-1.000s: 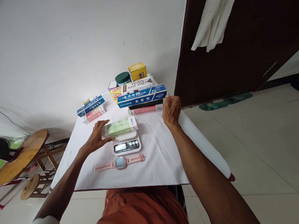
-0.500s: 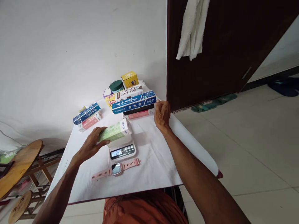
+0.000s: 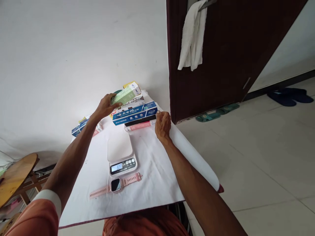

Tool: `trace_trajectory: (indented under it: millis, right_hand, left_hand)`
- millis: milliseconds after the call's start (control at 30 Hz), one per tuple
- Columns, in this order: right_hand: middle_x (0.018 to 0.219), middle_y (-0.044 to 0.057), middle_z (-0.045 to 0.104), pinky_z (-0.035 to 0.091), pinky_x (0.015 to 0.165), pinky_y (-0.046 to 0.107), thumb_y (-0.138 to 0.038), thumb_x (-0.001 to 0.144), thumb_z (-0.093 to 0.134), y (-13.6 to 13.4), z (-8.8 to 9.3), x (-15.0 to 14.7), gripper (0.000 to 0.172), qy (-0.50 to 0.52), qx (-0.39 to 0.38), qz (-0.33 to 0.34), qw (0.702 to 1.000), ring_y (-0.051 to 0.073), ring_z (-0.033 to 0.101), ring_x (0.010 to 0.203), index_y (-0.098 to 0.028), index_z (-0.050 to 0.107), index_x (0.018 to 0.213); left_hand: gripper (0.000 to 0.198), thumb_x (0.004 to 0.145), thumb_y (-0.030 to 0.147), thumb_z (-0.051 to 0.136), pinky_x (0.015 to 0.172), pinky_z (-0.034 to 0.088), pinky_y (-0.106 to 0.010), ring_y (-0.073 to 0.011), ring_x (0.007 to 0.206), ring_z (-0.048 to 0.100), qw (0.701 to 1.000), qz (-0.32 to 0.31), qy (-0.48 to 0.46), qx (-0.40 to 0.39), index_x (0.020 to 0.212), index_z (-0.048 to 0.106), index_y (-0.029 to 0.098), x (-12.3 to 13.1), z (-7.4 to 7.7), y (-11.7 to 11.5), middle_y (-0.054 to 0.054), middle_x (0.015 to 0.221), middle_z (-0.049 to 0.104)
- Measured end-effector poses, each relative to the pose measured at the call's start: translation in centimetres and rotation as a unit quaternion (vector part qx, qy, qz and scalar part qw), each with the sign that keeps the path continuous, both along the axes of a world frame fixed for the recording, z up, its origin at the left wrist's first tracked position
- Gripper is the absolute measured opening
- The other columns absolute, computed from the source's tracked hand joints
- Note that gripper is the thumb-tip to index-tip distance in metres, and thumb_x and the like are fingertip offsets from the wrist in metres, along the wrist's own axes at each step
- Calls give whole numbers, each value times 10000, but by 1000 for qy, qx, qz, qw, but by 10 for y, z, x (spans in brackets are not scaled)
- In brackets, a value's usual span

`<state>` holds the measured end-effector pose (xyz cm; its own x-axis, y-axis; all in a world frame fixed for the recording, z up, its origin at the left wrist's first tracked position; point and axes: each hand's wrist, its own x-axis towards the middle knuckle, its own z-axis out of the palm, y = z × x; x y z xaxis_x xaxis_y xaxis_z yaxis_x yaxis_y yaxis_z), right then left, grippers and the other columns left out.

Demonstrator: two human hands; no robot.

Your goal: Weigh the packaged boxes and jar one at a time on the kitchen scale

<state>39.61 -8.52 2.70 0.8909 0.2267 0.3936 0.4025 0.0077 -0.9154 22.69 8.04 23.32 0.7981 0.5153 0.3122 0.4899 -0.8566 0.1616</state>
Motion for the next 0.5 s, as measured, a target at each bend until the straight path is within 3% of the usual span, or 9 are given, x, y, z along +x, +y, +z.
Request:
trace_trajectory:
  millis: [133,267,400,500]
  right_hand:
    - [1037,146,697,518,965,513,-781,1020,290,-5,1,-2,571,2,-9,11,1000,293,648,1008,-261,514,950]
    - [1092,157,698,504,1018,513,-713,1037,312,-9,5,-6,520,20,-23,22,999,288,646,1063,-246,534,980]
    - [1102,182,699,493,1051,566,-642,1029,351,-12,10,-8,428,37,-26,40,998,322,655,1096,-254,522,969]
    - [1078,183,694,487,1062,583,-634,1006,368,-15,10,-8,380,56,-22,51,997,342,661,1091,-275,483,951]
  left_hand:
    - [581,947,400,705,1083,496,-521,-363,1262,611,999,15,52,-4,1464,597,157,27,-17,8,-183,1360,658]
    - [605,981,442,668,1115,449,-580,-407,1376,509,997,30,64,17,1521,545,200,34,-27,13,-197,1466,592]
    - [744,931,539,747,1129,428,-594,-427,1391,480,998,24,56,15,1562,509,223,28,-27,13,-201,1497,558]
    - [792,930,585,752,1118,437,-577,-417,1378,498,999,15,-6,33,1586,470,242,4,-32,4,-196,1504,548]
